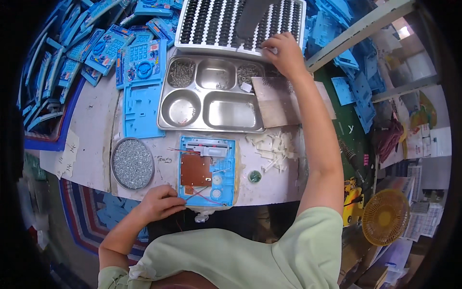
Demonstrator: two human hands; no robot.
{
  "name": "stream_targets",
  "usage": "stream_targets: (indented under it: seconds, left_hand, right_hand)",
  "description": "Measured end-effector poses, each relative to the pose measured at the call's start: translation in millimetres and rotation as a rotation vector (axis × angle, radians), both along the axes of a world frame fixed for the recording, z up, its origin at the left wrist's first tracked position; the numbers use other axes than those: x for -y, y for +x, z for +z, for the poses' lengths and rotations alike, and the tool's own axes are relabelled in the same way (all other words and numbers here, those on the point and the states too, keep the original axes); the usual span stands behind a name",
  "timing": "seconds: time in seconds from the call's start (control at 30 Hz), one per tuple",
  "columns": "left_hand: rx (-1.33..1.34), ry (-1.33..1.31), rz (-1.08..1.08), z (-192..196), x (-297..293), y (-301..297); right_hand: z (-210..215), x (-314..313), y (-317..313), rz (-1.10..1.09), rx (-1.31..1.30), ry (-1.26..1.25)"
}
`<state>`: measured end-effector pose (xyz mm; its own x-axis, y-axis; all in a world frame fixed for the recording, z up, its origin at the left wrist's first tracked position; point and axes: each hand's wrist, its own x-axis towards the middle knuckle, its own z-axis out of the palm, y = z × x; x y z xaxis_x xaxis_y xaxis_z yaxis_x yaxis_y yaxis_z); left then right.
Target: Assembling the internal components of an electronic toy, including placing a speaker and soldering wires to a circuit board.
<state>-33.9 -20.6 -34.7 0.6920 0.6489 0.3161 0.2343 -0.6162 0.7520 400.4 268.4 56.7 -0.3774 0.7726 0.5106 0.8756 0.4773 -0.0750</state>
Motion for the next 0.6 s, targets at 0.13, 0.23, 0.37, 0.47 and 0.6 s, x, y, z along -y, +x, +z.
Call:
stream_targets:
  seconds: [0.13,0.23,0.37,0.47,0.6]
  left_hand:
    - [0.009,0.010,-0.003,2,-3,2]
    - [0.011,0.024,-0.003,3,-4,4]
    - [0.023,-0.010,0.008,2,-4,5]
    - [-0.004,-0.068,0.019,1,-3,-3]
    - [0.001,-0.098,0.014,2,-6,3]
  right_hand:
    - [-9,-18,-5,0.045,0.101,0.124]
    - [-8,-20,-6,0.102,0.193,0.214]
    - [0,3,3,-0.017,-0.182,0.151]
    - [32,62,-26,-0.039,-1.165,-0.155]
    - [32,228,-76,0.117,-0.816,-0.702]
